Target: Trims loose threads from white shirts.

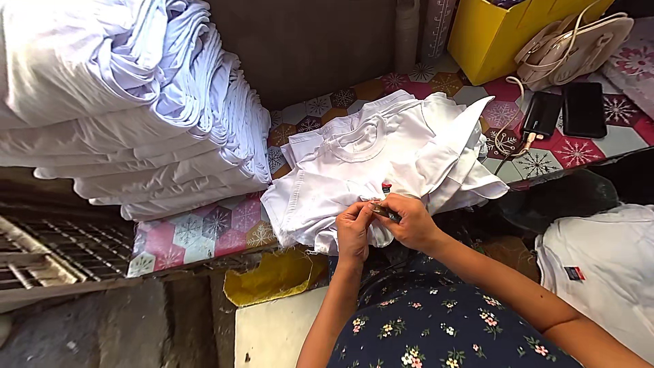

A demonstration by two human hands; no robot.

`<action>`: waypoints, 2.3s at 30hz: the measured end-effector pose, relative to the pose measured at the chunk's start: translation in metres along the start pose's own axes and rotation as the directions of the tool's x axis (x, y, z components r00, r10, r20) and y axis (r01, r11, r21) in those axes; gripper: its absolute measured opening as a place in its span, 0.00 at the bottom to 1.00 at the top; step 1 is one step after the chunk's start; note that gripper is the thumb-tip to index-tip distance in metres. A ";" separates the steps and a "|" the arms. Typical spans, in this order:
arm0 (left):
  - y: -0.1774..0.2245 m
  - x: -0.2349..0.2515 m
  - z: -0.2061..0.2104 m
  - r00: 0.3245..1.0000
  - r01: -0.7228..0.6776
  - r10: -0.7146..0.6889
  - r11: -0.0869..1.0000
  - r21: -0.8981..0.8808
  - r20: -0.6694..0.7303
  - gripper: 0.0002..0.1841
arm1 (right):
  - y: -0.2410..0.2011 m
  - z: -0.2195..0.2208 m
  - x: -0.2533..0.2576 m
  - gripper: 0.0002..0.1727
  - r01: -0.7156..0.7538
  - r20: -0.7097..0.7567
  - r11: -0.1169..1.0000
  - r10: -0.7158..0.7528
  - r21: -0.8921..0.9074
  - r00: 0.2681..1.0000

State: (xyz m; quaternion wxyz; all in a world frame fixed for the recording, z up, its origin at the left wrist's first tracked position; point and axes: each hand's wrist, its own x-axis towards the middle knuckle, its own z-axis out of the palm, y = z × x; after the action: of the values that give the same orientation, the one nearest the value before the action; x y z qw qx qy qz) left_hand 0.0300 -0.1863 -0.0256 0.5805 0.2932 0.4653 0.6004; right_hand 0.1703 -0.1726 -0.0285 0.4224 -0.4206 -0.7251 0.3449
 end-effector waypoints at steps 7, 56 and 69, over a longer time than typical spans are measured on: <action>-0.002 -0.004 -0.006 0.975 -0.221 0.218 0.956 0.195 0.039 0.08 | 0.011 -0.022 0.002 0.24 -0.087 0.074 0.996 0.089 -0.030 0.993; 0.049 -0.024 -0.076 0.993 0.009 0.073 0.739 0.674 -0.093 0.15 | 0.000 0.009 0.048 0.11 -0.408 0.137 0.745 0.400 0.528 0.906; 0.016 -0.003 0.009 0.976 0.135 -0.157 0.980 -0.149 -0.150 0.12 | 0.024 -0.001 0.023 0.07 0.296 -0.159 0.947 -0.313 -0.122 0.936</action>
State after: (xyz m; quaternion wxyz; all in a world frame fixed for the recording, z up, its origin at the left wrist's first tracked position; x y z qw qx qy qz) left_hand 0.0320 -0.1856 -0.0070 0.6026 0.1679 0.4883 0.6084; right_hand 0.1720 -0.1425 -0.0412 0.5126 -0.3519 -0.7568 0.2016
